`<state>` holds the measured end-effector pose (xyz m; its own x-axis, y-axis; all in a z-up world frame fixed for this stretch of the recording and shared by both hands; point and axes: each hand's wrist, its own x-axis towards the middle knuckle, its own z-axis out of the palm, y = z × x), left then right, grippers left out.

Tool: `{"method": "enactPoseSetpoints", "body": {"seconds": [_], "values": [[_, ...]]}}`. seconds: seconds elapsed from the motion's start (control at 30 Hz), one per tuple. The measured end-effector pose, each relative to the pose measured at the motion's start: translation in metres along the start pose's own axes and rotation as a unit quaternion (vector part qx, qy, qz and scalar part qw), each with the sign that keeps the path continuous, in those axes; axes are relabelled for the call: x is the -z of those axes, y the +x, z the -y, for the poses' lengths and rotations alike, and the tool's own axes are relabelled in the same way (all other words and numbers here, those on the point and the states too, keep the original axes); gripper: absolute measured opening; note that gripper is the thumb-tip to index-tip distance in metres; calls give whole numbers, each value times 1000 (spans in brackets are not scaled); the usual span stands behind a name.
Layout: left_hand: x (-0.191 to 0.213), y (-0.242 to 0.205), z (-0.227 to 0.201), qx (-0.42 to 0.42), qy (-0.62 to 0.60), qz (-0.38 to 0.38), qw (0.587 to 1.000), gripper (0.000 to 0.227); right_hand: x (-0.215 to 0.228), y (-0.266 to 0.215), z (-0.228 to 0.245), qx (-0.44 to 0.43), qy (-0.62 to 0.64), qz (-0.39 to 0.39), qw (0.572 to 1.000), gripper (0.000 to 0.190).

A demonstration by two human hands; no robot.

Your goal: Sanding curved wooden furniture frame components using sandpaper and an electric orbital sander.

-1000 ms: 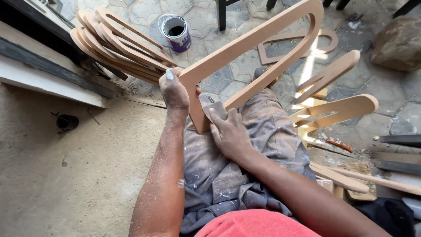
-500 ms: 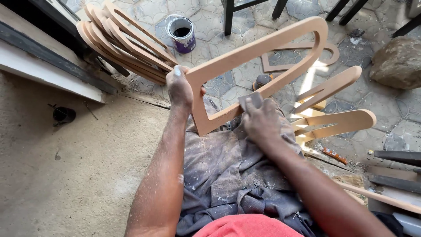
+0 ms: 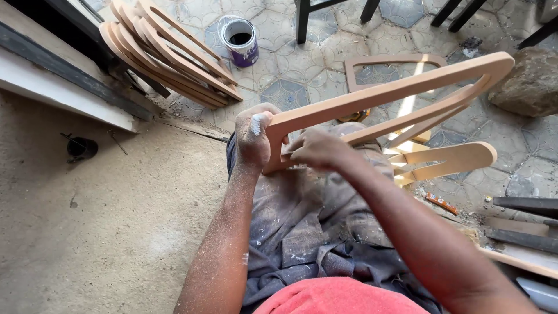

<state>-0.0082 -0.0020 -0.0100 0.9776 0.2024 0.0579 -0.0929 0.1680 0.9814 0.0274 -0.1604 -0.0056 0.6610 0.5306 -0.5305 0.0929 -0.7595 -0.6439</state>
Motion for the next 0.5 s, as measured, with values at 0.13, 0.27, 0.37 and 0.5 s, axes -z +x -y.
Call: {"method": "enactPoseSetpoints", "body": {"seconds": [0.13,0.27,0.37,0.5], "values": [[8,1,8,9,-24,21,999,28,23,39,-83,-159,-187,82,966,87],[9,14,5,-8,20,-19,1000,31,-46,38,-42,-95,-270,-71,955,48],[14,36,10,12,40,-61,997,32,-99,33,-51,68,-305,-195,930,52],[18,59,9,113,-30,-148,982,28,-38,-7,-30,-104,-276,-240,925,47]]}}
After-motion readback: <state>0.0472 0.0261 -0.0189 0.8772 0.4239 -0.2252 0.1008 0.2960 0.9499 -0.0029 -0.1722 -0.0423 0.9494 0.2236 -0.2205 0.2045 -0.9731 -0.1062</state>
